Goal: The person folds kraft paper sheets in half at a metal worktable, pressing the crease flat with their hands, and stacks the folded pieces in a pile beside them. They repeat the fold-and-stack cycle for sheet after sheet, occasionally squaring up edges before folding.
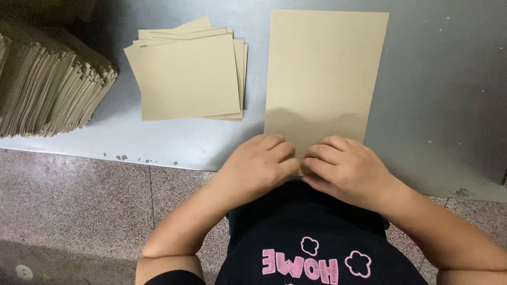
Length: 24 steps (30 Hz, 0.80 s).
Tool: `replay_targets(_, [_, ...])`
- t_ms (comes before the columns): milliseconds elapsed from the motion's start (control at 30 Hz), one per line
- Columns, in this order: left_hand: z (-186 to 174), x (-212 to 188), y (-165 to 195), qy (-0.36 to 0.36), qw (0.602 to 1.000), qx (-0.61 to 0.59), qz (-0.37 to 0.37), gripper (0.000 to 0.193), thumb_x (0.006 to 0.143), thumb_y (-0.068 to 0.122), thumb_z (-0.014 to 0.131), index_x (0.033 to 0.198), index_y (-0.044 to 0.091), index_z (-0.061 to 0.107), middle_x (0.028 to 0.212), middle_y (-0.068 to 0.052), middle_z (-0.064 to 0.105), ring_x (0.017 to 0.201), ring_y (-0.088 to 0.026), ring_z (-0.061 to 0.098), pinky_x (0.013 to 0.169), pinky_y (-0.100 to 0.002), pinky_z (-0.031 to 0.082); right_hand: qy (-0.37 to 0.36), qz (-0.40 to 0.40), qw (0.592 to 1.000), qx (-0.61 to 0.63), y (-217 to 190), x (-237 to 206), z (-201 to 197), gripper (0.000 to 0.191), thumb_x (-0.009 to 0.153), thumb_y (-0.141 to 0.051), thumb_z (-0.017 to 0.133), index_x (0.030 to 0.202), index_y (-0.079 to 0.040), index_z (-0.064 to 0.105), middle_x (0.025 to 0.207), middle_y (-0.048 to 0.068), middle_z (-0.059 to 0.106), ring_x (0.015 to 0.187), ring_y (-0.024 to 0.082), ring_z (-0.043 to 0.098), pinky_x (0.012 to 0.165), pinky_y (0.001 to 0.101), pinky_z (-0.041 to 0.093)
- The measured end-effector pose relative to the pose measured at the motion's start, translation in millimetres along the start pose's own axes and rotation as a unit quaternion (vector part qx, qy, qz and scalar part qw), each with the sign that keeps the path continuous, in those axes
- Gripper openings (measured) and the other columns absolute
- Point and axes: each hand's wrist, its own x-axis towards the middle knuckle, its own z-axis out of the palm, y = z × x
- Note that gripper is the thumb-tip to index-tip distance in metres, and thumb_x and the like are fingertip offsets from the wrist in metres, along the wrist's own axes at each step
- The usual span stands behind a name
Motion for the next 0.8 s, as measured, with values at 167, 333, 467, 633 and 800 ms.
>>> replay_targets(167, [3.5,1.4,-0.5,-0.003,1.000,0.015,-0.015,0.025,0.076,0.022,0.077,0.091,0.010,0.062,0.102,-0.007,0.063,0.105,-0.028,0.062,0.087,-0.041,0.052,-0.003,-0.003,0.999,0.033,4.4,3.6,-3.5,0.026,0.073,-0.023,0.083,0.093,-0.010,0.072,0.101,0.001,0.070,0.095,0.023,0.065,0.078,0.0376,0.054])
replay_targets(333, [1.0,3.9,-1.5,-0.033,0.999,0.028,-0.008,0.021,0.075,0.023,0.071,0.090,0.010,0.064,0.098,-0.007,0.062,0.101,-0.028,0.063,0.083,-0.040,0.052,-0.024,0.022,0.997,0.074,8.4,5.4,-6.9,0.024,0.072,-0.022,0.084,0.092,-0.012,0.074,0.100,-0.001,0.070,0.092,0.022,0.065,0.075,0.0366,0.055])
replay_targets(467, [-3.5,4.4,-5.5,-0.048,0.999,0.014,-0.014,0.014,0.082,0.021,0.068,0.087,0.010,0.062,0.099,-0.006,0.063,0.101,-0.026,0.063,0.082,-0.038,0.053,-0.022,0.018,0.997,0.065,7.4,6.6,-6.1,0.021,0.072,-0.019,0.083,0.090,-0.012,0.074,0.098,-0.001,0.070,0.090,0.023,0.065,0.074,0.0365,0.054])
replay_targets(633, [2.0,0.0,0.8,-0.040,0.997,0.071,0.000,0.016,0.082,0.016,0.065,0.096,0.008,0.065,0.097,-0.009,0.063,0.101,-0.028,0.064,0.083,-0.038,0.055,0.011,0.004,1.000,0.007,-4.0,6.0,-3.1,0.027,0.071,-0.021,0.082,0.093,-0.009,0.072,0.099,0.004,0.069,0.092,0.025,0.064,0.076,0.0377,0.054])
replay_targets(800, [7.0,-3.9,-5.0,0.021,0.998,0.048,-0.028,0.030,0.083,0.015,0.075,0.110,0.006,0.064,0.117,-0.012,0.064,0.119,-0.032,0.061,0.098,-0.041,0.053,0.066,0.011,0.996,-0.061,-14.8,4.6,5.2,0.025,0.078,-0.017,0.081,0.098,-0.005,0.072,0.102,0.007,0.070,0.095,0.028,0.066,0.077,0.0400,0.053])
